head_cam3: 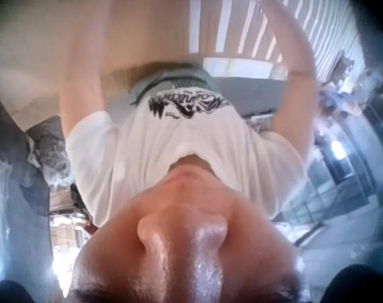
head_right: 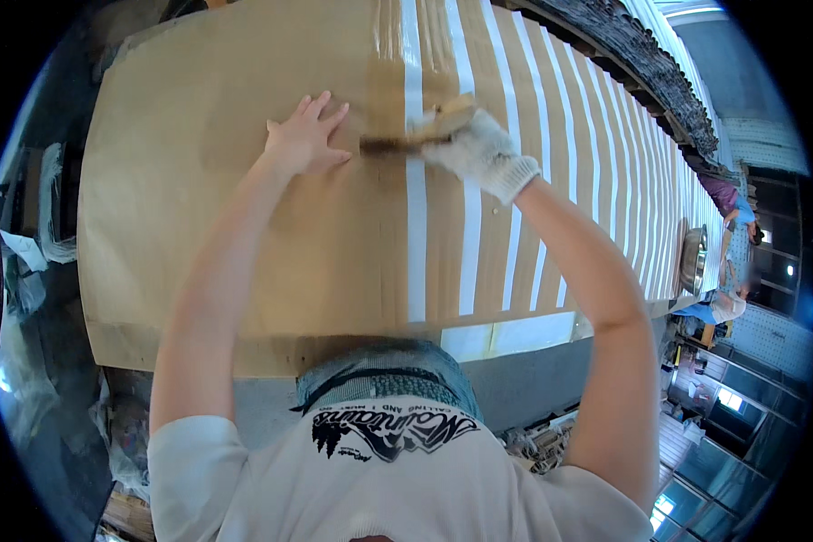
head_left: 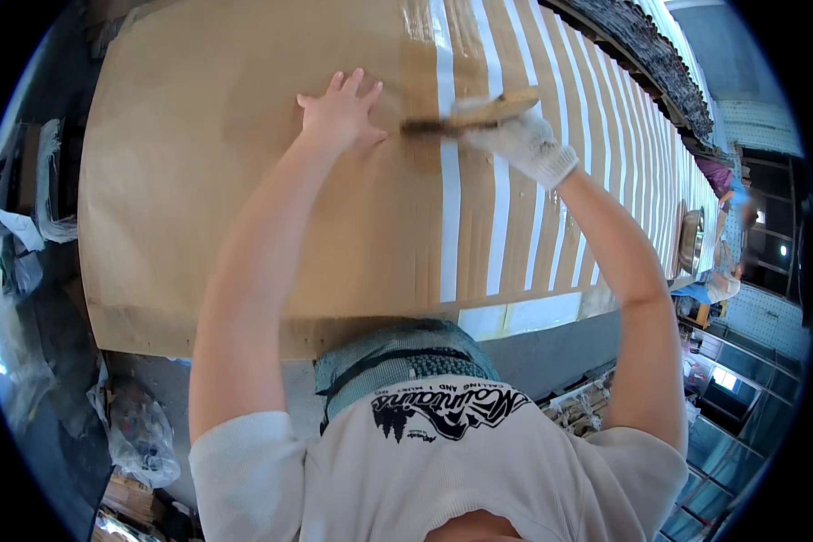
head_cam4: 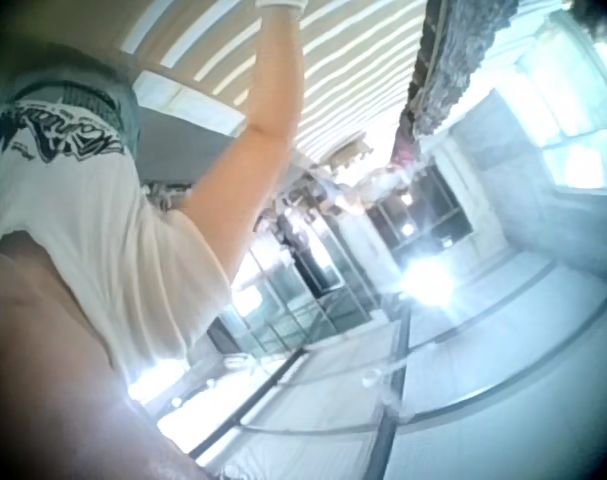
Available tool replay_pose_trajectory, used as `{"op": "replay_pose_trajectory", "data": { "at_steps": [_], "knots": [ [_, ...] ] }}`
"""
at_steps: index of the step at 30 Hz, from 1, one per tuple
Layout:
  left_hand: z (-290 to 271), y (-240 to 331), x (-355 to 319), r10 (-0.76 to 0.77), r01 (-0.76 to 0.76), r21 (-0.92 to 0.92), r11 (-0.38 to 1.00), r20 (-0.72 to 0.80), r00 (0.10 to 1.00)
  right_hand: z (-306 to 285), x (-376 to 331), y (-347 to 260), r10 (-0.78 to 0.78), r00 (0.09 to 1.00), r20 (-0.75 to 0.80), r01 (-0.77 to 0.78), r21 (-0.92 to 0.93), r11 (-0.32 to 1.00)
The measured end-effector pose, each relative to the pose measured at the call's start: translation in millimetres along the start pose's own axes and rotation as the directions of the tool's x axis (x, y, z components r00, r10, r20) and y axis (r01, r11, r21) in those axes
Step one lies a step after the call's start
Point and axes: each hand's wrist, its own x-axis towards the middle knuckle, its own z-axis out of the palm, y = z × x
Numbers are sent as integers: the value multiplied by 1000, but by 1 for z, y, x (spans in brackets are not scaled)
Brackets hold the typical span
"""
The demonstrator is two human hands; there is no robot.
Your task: The person applies a liquid adhesive to a large, curved surface covered with alternating brown and white paper strips using a brush. They repeatedly dip the brush into a metal bowl to reload the adhesive and smooth the paper with their hand.
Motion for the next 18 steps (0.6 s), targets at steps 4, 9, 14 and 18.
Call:
{"op": "replay_pose_trajectory", "data": {
  "at_steps": [4, 9, 14, 18],
  "knots": [
    [1, 0, 7, 23, -22, -17, 1000, 57, 998, 40, 15, 25, -238, 939, -248, 244, -8, 970],
    [3, 0, 3, 9, -9, -3, 1000, 83, 997, 81, -64, 22, -464, 859, -216, 440, -148, 886],
    [6, 0, 5, 26, -26, 4, 1000, 74, 997, 71, -92, 27, -354, 918, 179, 318, 202, 926],
    [13, -8, 13, 51, -51, -29, 998, 12, 999, 94, -69, 38, -336, 923, -187, 357, 94, 929]
  ]
}}
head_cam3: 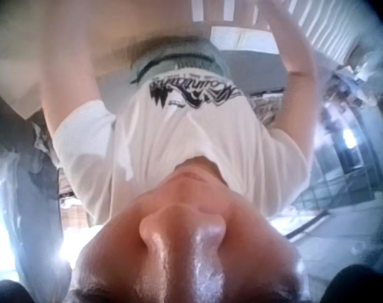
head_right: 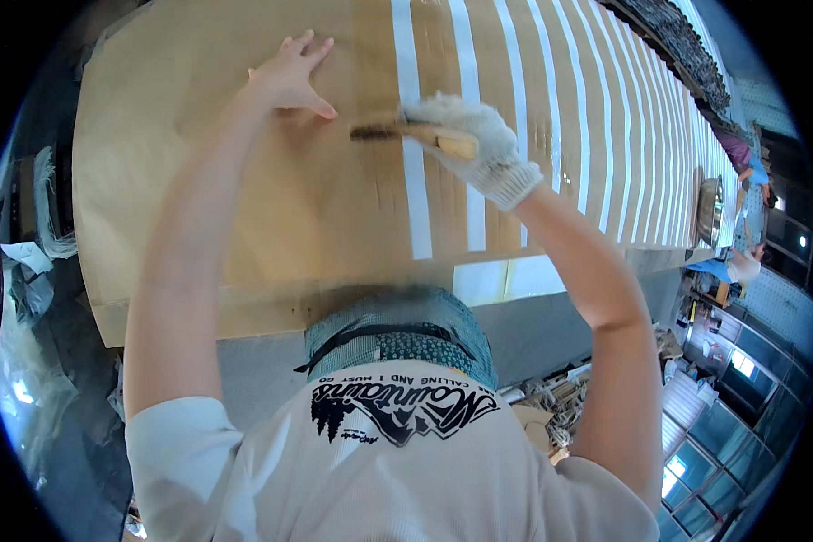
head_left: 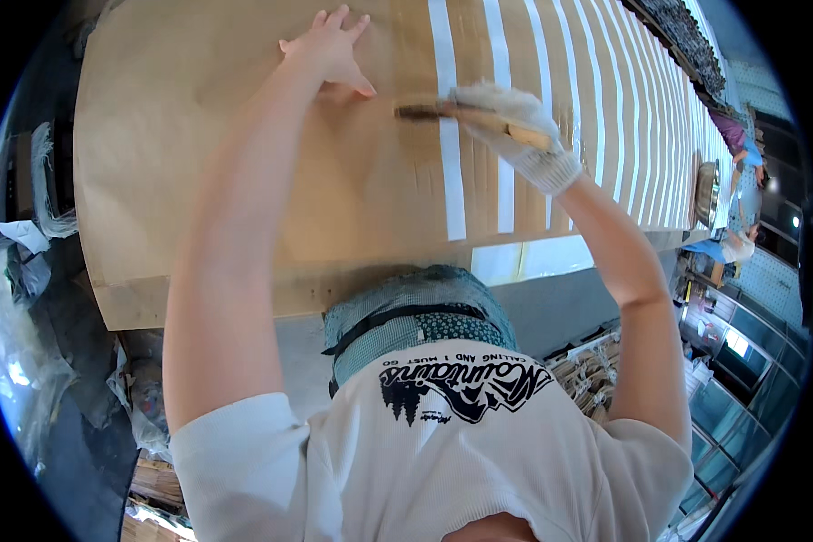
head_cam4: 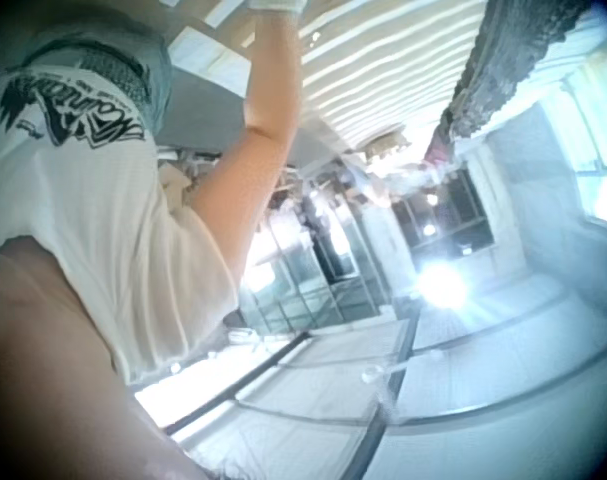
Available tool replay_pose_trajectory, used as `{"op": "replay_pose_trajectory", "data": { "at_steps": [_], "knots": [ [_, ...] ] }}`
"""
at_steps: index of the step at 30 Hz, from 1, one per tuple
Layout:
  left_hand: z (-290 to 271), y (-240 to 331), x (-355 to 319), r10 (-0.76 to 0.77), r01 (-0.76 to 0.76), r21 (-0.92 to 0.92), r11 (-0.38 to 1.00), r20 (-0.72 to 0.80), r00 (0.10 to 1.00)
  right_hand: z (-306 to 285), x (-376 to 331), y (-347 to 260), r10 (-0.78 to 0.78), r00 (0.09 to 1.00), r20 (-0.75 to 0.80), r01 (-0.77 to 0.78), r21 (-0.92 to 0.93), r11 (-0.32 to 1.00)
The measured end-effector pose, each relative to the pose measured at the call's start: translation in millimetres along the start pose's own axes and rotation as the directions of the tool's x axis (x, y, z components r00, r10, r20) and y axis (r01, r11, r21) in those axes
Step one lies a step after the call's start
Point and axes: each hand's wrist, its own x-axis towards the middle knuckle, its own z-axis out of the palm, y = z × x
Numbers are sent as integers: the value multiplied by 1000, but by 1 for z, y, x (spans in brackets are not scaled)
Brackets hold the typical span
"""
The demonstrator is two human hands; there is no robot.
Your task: The person applies a liquid adhesive to a large, curved surface covered with alternating brown and white paper strips using a brush. They repeatedly dip the brush into a metal bowl to reload the adhesive and smooth the paper with their hand.
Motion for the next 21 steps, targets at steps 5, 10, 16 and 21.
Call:
{"op": "replay_pose_trajectory", "data": {
  "at_steps": [5, 10, 16, 21],
  "knots": [
    [8, 0, 6, 2, -2, 23, 1000, -11, 1000, 26, -46, -49, -68, 994, -83, 28, -417, 909],
    [14, -13, 7, -16, 16, 4, 1000, -31, 999, -5, -52, -95, 266, 836, 480, -183, -213, 960],
    [26, -27, 29, 182, -188, -23, 982, -161, 970, 32, -54, -30, -96, 976, -195, 72, -126, 989],
    [24, -14, 30, 157, -163, -77, 984, -78, 985, 51, -107, -69, -40, 991, -130, 5, -262, 965]
  ]
}}
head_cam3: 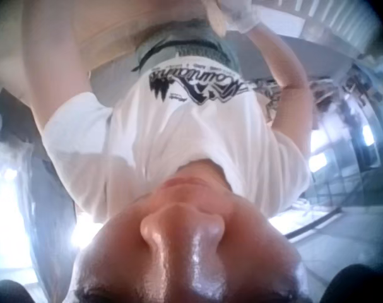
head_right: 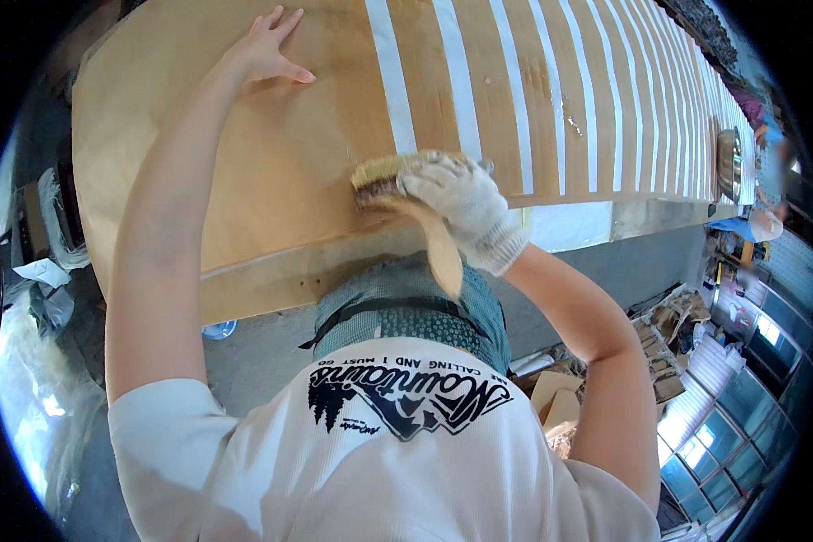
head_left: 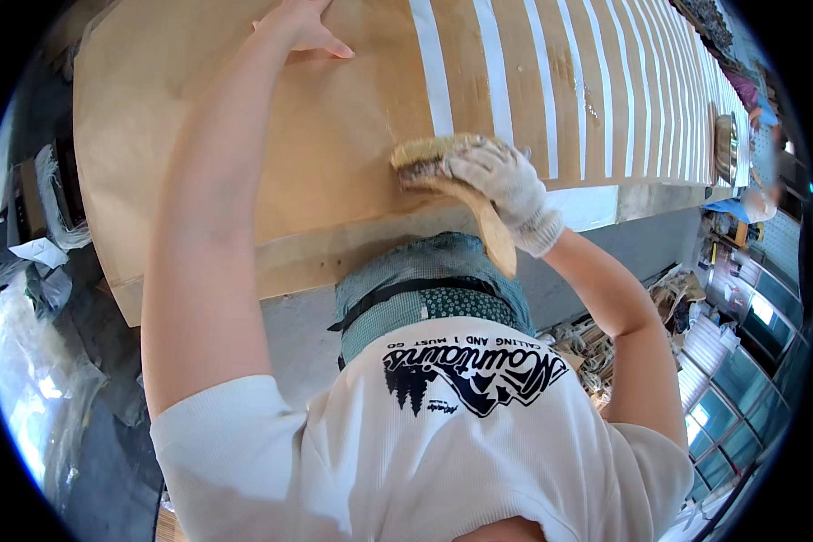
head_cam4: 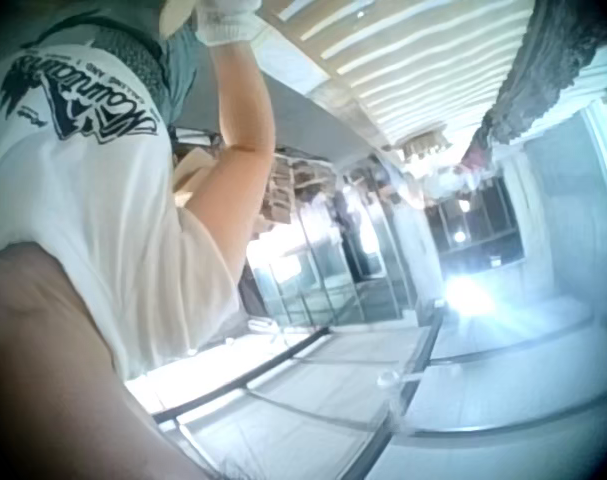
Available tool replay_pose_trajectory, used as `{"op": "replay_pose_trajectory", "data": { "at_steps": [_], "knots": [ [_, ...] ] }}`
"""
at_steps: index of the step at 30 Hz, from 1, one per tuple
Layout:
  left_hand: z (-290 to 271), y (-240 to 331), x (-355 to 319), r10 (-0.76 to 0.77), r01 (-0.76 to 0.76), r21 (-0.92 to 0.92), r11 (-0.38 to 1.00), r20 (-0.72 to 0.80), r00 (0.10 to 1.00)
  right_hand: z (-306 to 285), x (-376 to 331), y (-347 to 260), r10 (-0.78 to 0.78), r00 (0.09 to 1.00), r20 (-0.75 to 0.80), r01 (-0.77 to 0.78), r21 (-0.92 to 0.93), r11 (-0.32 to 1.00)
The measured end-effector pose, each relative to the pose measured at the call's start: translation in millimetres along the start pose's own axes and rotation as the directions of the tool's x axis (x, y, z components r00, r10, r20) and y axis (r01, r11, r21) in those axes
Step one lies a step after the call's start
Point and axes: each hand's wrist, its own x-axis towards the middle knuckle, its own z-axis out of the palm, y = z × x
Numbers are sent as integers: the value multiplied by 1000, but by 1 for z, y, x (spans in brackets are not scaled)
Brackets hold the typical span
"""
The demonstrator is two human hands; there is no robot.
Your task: The person applies a liquid adhesive to a large, curved surface covered with alternating brown and white paper strips using a brush. They repeatedly dip the brush into a metal bowl to reload the adhesive and smooth the paper with their hand.
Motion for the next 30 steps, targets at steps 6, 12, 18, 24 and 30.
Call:
{"op": "replay_pose_trajectory", "data": {
  "at_steps": [6, 12, 18, 24, 30],
  "knots": [
    [4, -19, -1, 6, -6, -19, 1000, -12, 1000, -34, 17, 13, 85, 945, 316, -274, 621, 734],
    [-1, -14, -4, -33, 32, 42, 999, 23, 999, -5, 11, 15, -67, 998, 9, 68, -95, 993],
    [-9, 8, -16, -95, 94, 36, 995, 17, 995, -49, 14, 33, 187, 928, 323, -315, 407, 858],
    [-41, 35, -34, -178, 173, 53, 983, 110, 978, -55, 149, 142, 419, 884, 207, -458, 209, 864],
    [-51, 43, -32, -195, 184, 88, 979, 148, 969, -54, 301, 241, 474, 862, 178, -492, 72, 868]
  ]
}}
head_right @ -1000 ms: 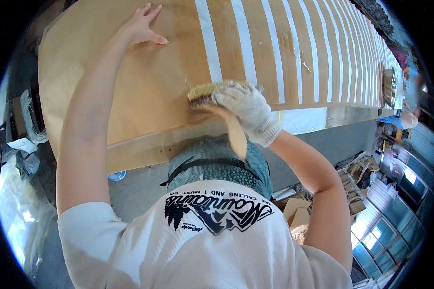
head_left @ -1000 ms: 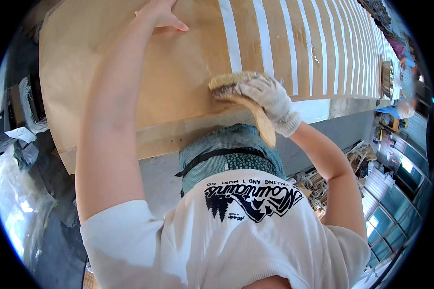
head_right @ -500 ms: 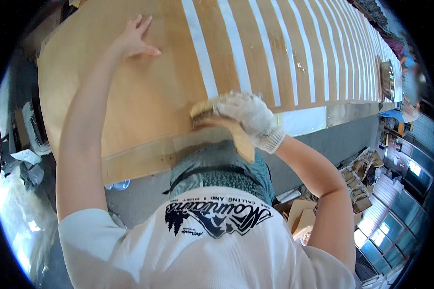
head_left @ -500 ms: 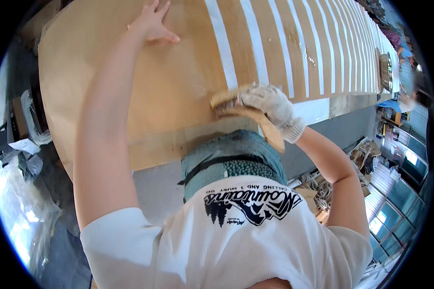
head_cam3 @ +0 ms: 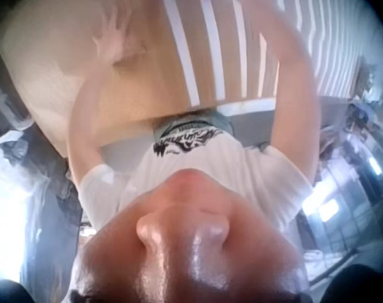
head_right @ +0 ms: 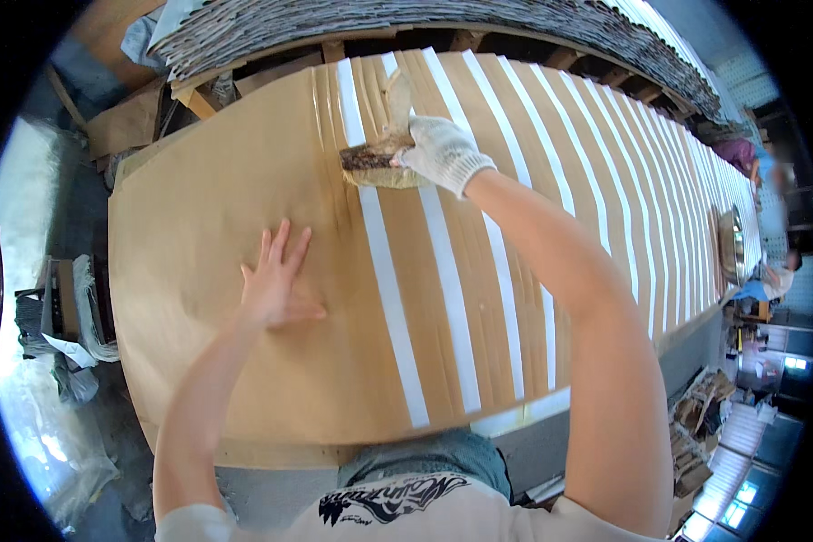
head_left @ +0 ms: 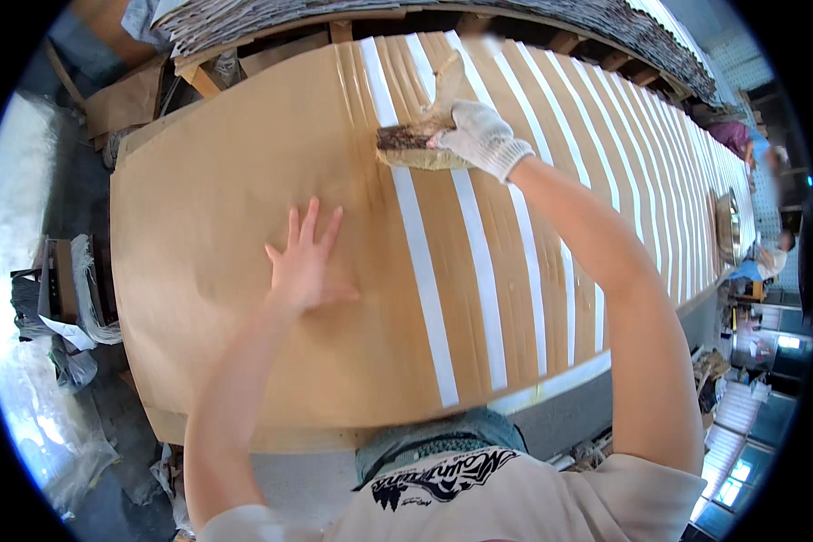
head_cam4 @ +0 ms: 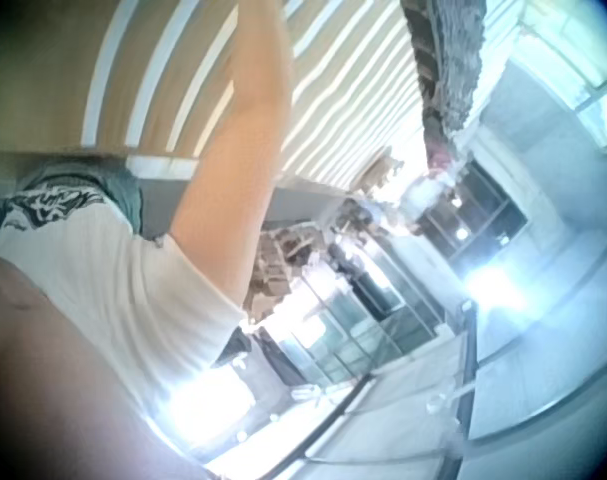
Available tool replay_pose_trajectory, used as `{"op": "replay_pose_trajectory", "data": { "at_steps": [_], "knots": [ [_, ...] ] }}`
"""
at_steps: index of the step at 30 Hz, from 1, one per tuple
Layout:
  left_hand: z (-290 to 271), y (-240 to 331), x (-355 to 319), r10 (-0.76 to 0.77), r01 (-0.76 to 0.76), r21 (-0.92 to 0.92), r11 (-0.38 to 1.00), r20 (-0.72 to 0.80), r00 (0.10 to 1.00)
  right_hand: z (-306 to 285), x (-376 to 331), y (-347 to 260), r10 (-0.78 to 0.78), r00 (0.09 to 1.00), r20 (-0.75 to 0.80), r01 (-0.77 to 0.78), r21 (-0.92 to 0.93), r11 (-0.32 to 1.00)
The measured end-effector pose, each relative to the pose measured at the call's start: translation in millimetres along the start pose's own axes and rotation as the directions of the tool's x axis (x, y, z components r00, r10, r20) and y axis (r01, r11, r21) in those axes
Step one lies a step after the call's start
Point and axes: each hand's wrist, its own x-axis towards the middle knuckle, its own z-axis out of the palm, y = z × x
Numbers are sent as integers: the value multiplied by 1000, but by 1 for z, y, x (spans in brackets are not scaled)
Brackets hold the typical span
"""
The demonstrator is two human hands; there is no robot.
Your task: The person applies a liquid adhesive to a large, curved surface covered with alternating brown and white paper strips using a brush. They repeatedly dip the brush into a metal bowl to reload the adhesive and smooth the paper with their hand.
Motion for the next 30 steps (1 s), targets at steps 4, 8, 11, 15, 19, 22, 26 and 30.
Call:
{"op": "replay_pose_trajectory", "data": {
  "at_steps": [4, 8, 11, 15, 19, 22, 26, 30],
  "knots": [
    [-1, 5, 6, -24, 21, 84, 996, 34, 999, 5, 118, 24, -89, 986, -141, 92, 14, 996],
    [-7, 7, 5, -42, 39, 62, 997, 49, 998, -2, 194, 22, -105, 976, -193, 112, 22, 993],
    [-10, 12, 7, -37, 35, 25, 999, 45, 998, 2, 226, 30, -119, 950, -290, 132, 26, 991],
    [-11, 15, 13, -44, 44, -35, 998, 15, 999, 29, 220, 29, -267, 851, -452, 198, -194, 961],
    [5, 7, 11, -24, 22, -71, 997, -21, 1000, 35, 97, 32, -355, 885, -301, 362, -35, 932],
    [20, -1, 17, 20, -33, -99, 995, -128, 992, 40, -29, 46, -454, 860, -233, 490, 129, 862],
    [19, -2, 20, 16, -20, -64, 998, -67, 998, 65, -182, 44, -565, 779, -272, 588, 1, 809],
    [29, -13, 29, 41, -44, -32, 999, -91, 995, 84, -312, 42, -490, 867, -85, 486, -63, 871]
  ]
}}
